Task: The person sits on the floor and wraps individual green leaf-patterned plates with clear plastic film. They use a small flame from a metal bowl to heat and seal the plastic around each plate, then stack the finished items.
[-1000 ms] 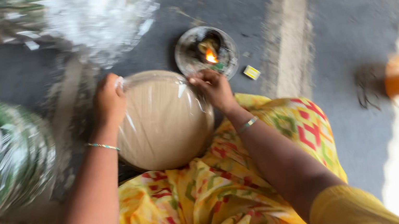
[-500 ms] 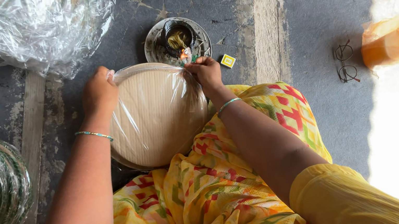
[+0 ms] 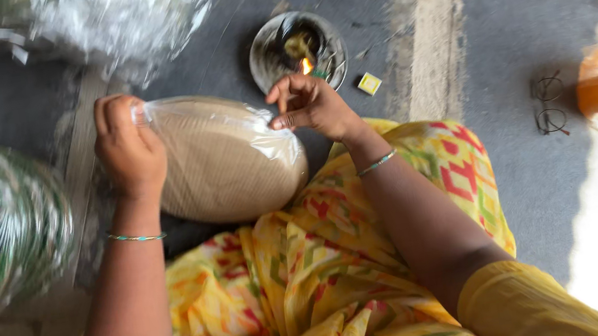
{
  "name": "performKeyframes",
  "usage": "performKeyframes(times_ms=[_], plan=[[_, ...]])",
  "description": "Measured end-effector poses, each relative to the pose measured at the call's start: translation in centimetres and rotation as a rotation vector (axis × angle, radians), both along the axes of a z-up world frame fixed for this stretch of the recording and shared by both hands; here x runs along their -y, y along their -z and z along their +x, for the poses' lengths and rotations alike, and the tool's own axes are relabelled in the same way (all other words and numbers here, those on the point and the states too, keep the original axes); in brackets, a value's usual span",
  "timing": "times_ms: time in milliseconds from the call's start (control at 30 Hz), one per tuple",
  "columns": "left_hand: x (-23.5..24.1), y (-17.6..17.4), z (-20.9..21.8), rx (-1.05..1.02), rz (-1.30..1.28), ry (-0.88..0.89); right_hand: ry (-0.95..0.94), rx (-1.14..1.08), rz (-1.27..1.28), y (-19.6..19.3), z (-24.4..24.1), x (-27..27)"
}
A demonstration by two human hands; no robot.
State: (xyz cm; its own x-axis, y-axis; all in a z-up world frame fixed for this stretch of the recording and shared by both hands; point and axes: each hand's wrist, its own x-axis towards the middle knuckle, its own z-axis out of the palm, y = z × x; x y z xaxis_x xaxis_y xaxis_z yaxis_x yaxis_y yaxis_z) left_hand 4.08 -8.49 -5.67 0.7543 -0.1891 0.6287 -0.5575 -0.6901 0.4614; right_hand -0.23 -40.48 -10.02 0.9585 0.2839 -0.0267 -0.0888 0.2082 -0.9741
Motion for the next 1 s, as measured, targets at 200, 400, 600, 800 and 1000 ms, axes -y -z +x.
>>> performKeyframes(times_ms=[200, 400, 600, 800, 1000], plan=[[0.5, -2.6, -6.2, 0.026, -0.028, -0.045, 0.117, 0.175, -0.634, -5.1, -3.3, -6.8], [2.4, -3.4, -9.4, 0.012, -0.080, -0.166, 0.138, 0.774, -0.848, -9.3, -3.4, -11.9], [1.4, -3.1, -8.6, 0.010, -0.331, -0.229, 0.211, 0.839, -0.637, -11.6, -3.3, -15.9], [-0.3, -2.9, -8.5, -0.088, -0.604, -0.114, 0.192, 0.872, -0.698, -10.7, -3.9, -15.7], [-0.9, -1.6, -6.7, -0.325, -0.624, -0.028, 0.332, 1.058, -0.627, -6.8, -1.7, -9.3]])
